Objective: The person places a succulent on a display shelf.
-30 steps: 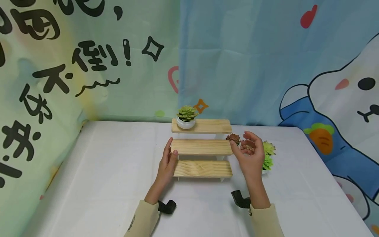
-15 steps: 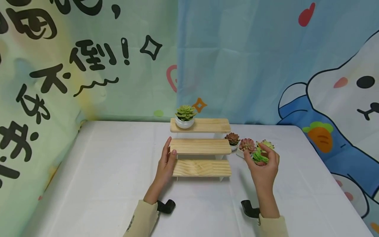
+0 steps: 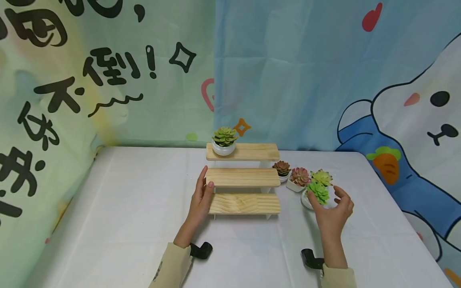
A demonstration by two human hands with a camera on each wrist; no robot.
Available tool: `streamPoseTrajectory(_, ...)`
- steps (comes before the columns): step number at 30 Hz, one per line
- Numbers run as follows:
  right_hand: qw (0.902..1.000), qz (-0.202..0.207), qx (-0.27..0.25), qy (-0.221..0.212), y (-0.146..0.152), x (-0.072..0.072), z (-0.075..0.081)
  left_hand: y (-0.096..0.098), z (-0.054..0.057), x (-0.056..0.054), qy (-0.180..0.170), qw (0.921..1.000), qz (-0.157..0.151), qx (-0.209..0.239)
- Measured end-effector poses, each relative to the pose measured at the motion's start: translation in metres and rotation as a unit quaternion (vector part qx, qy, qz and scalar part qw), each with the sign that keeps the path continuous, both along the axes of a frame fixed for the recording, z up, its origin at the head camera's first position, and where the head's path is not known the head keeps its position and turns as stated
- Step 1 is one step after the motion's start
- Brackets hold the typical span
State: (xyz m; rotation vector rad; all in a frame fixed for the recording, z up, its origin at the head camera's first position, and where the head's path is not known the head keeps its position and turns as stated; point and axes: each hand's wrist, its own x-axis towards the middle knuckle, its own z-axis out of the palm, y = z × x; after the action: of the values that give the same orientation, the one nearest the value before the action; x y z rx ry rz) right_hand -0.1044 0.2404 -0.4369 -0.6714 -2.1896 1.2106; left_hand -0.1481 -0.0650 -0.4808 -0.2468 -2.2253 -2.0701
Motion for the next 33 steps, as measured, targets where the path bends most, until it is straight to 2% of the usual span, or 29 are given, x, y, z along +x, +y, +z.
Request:
streamPoseTrajectory(8,0.9951,0.006,-0.06,-0.078,0.007,-0.006,-0.009,0.001,0.001,0.001,0.001,1.0,0.0,0.004)
streamPoseTrajectory(16,0.983,0.024,-0.088,-0.159,0.015,-0.014,-0.014,0.0,0.001,0.0,0.002,1.0,-0.001,0.004)
streamPoseTrajectory(25,0.9803,0.045,-0.08,-0.175,0.018,-0.019,-0.018,-0.002,0.001,0.001,0.002,1.0,0.003,0.007)
streamPoseTrajectory(33,0.9782,0.039,-0.094,-0.181,0.019,-0.017,-0.017,0.0,0.001,0.001,-0.003,1.0,0.002,-0.001)
